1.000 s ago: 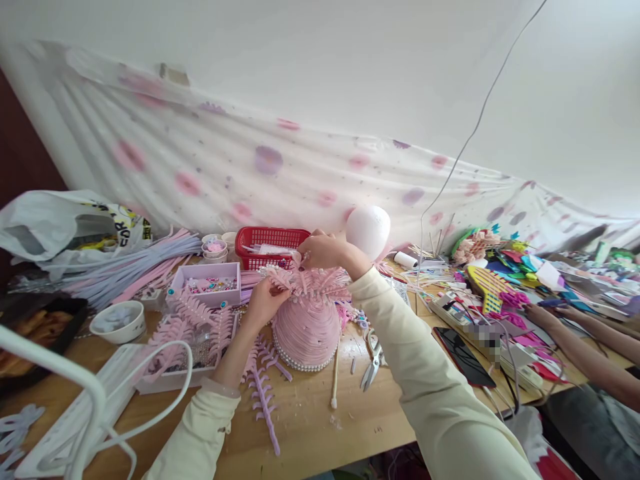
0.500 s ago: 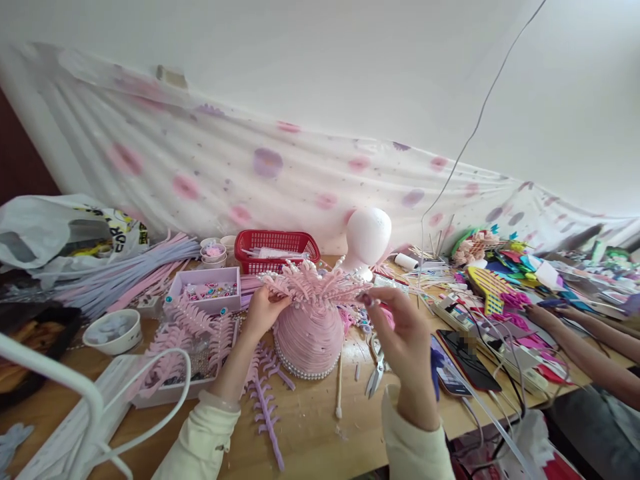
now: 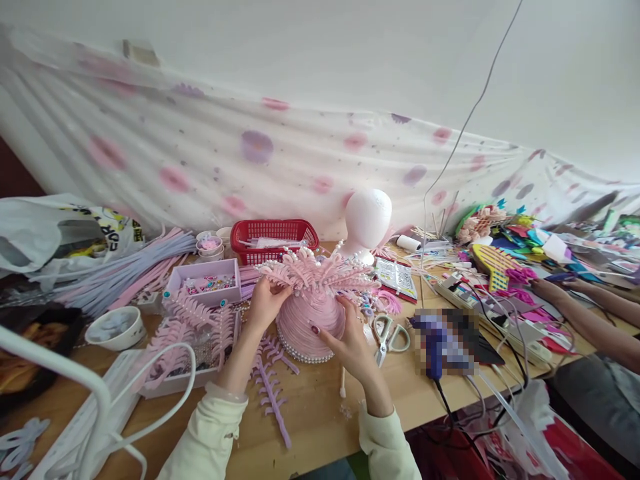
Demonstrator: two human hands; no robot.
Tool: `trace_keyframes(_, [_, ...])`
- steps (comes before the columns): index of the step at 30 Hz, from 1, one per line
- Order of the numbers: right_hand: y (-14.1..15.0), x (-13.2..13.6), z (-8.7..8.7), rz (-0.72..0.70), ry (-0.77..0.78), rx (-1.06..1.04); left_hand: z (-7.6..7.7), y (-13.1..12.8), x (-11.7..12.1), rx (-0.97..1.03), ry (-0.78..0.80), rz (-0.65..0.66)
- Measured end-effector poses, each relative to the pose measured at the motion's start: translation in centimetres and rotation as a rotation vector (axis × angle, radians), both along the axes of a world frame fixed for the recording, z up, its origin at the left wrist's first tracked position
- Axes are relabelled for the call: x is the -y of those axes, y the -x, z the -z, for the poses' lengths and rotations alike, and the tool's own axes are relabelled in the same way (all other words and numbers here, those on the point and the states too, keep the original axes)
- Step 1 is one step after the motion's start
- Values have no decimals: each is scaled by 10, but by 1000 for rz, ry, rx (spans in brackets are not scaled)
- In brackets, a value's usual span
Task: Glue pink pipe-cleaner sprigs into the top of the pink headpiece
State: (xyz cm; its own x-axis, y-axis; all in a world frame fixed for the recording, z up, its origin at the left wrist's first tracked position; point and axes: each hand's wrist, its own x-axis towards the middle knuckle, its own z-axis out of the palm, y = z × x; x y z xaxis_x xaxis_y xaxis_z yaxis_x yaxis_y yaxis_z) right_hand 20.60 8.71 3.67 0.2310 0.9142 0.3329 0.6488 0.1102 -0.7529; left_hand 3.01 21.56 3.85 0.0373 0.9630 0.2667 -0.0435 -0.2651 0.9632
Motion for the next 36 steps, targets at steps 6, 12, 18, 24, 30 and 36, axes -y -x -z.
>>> trace_keyframes(6, [1, -2, 8, -47, 54, -67, -2, -3, 5, -124, -47, -87])
trace_keyframes(12, [-6, 1, 7, -83, 15, -52, -7, -2, 8, -199, -75, -92])
trace_keyframes(18, [-46, 33, 4, 152, -28, -102, -18, 7, -1, -237, -12, 11])
trace_keyframes(24, [-21, 44, 16, 290, 332, 250, -30, 11, -9, -268, 40, 76])
trace_keyframes(30, [0, 36, 13, 272, 538, 409, -40, 12, -4, -248, 42, 137])
trace_keyframes(36, [-32, 80, -18, 76, 448, -121, -40, 14, -5, -195, 79, 213])
